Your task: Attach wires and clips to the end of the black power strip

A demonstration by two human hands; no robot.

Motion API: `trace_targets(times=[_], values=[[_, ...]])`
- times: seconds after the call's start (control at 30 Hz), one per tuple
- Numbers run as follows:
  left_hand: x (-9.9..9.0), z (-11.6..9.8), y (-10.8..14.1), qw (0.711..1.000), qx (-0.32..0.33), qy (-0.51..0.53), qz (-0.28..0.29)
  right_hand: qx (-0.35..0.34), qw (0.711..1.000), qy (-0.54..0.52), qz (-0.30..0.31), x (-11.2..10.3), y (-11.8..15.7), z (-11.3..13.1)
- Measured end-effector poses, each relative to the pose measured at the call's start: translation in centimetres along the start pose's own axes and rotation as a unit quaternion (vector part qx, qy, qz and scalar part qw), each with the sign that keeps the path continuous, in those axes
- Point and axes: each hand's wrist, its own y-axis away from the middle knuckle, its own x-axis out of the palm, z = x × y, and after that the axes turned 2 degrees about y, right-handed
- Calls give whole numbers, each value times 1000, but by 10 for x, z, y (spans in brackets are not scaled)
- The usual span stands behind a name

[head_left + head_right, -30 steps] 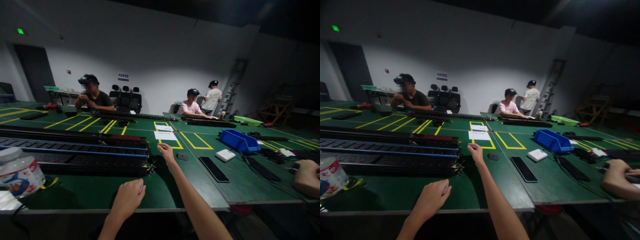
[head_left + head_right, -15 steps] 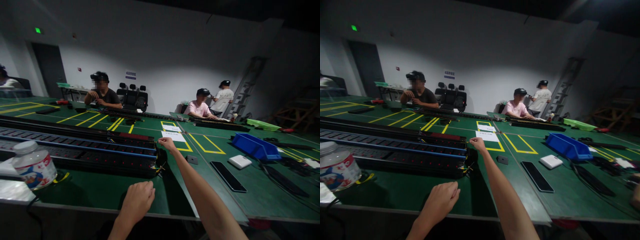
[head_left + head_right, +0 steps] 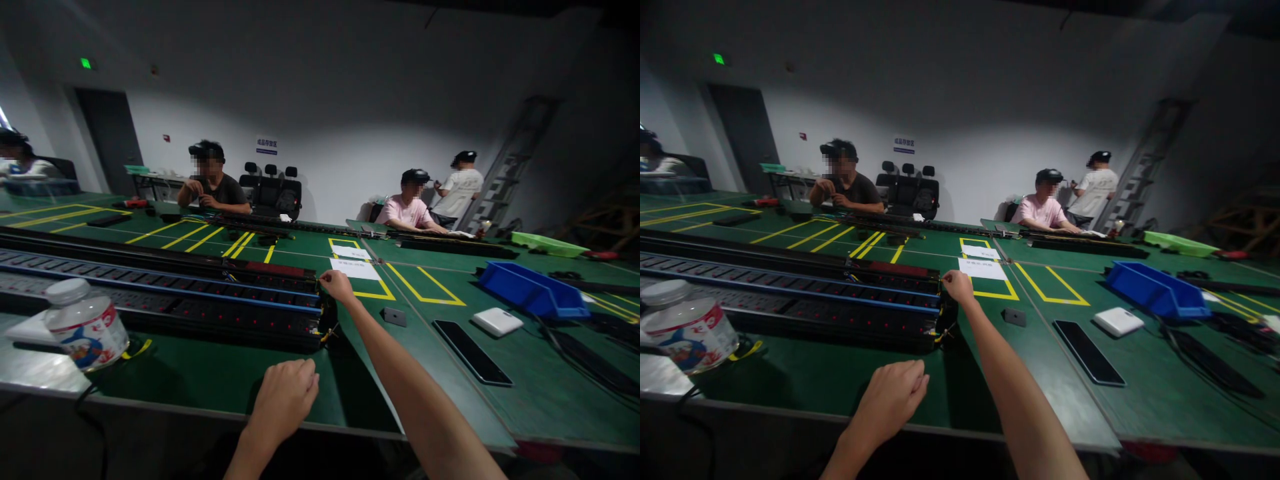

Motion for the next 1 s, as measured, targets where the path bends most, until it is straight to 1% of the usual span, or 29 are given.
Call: trace_targets(times=[0.13, 0.3, 0.5, 0.73, 0.8, 0.93, 1.0], values=[[0, 0, 0, 1000, -2, -1, 0, 18, 999, 42, 16, -4, 5, 12], [0, 0, -1, 1000, -1, 0, -2, 4, 997, 69, 21, -7, 7, 17], [-1, -1, -1, 1000, 0, 4, 4, -2, 999, 48, -9, -2, 9, 11], [0, -1, -1, 1000, 0, 8, -2, -17, 999, 51, -8, 2, 5, 0], [0, 0, -1, 1000, 0, 9, -4, -9, 998, 61, -11, 4, 5, -1], [1, 0, -1, 1000, 2, 8, -4, 38, 995, 90, -24, 7, 7, 2], [1, 0, -2, 1000, 3, 6, -3, 42, 994, 101, -17, 8, 7, 4]])
